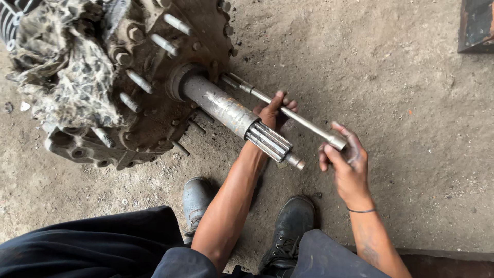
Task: The person uses a socket wrench to tighten bolts on a large engine block resting on the floor. They wipe the engine with a cloth and continue to adjust the bolts with the wrench.
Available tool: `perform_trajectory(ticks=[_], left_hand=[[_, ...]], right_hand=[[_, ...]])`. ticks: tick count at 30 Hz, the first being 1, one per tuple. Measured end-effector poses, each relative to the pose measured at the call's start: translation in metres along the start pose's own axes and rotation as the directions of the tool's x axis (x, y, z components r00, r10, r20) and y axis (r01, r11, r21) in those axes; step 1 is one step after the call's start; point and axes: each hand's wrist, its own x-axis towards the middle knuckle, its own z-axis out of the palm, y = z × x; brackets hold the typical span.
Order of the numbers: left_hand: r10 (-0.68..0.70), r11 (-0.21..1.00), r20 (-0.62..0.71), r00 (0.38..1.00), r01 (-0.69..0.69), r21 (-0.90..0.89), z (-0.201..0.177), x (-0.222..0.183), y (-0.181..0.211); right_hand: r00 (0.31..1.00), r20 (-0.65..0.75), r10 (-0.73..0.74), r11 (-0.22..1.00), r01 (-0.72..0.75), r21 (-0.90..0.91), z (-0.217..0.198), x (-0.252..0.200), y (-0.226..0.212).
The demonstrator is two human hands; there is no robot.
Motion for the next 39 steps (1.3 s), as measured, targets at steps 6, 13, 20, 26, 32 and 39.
perform_trajectory(ticks=[6,13,20,26,32,39], left_hand=[[-0.016,0.969,0.271,0.962,0.081,-0.232,-0.004,-0.002,0.003],[-0.053,0.998,-0.013,0.999,0.052,-0.032,0.007,-0.009,-0.008],[-0.085,0.973,0.116,0.99,0.108,-0.204,0.009,-0.01,-0.002],[0.036,0.962,-0.079,0.996,-0.056,-0.266,0.011,-0.008,0.001],[0.019,0.898,0.099,0.995,0.027,-0.44,0.005,-0.008,0.005],[-0.015,0.971,-0.229,0.973,-0.04,-0.235,0.015,-0.004,0.018]], right_hand=[[0.996,-0.076,0.055,0.998,-0.057,-0.03,-0.003,0.006,-0.001],[0.949,-0.004,-0.316,0.884,0.294,-0.363,0.007,0.004,-0.003],[0.99,-0.115,0.086,0.917,-0.124,-0.379,-0.003,0.009,0.003],[0.912,0.156,-0.38,0.857,0.41,-0.313,-0.009,0.01,-0.005],[0.957,-0.069,0.283,0.87,-0.287,-0.4,-0.005,0.012,-0.003],[0.889,0.252,-0.382,0.654,0.453,-0.606,-0.008,0.003,-0.009]])
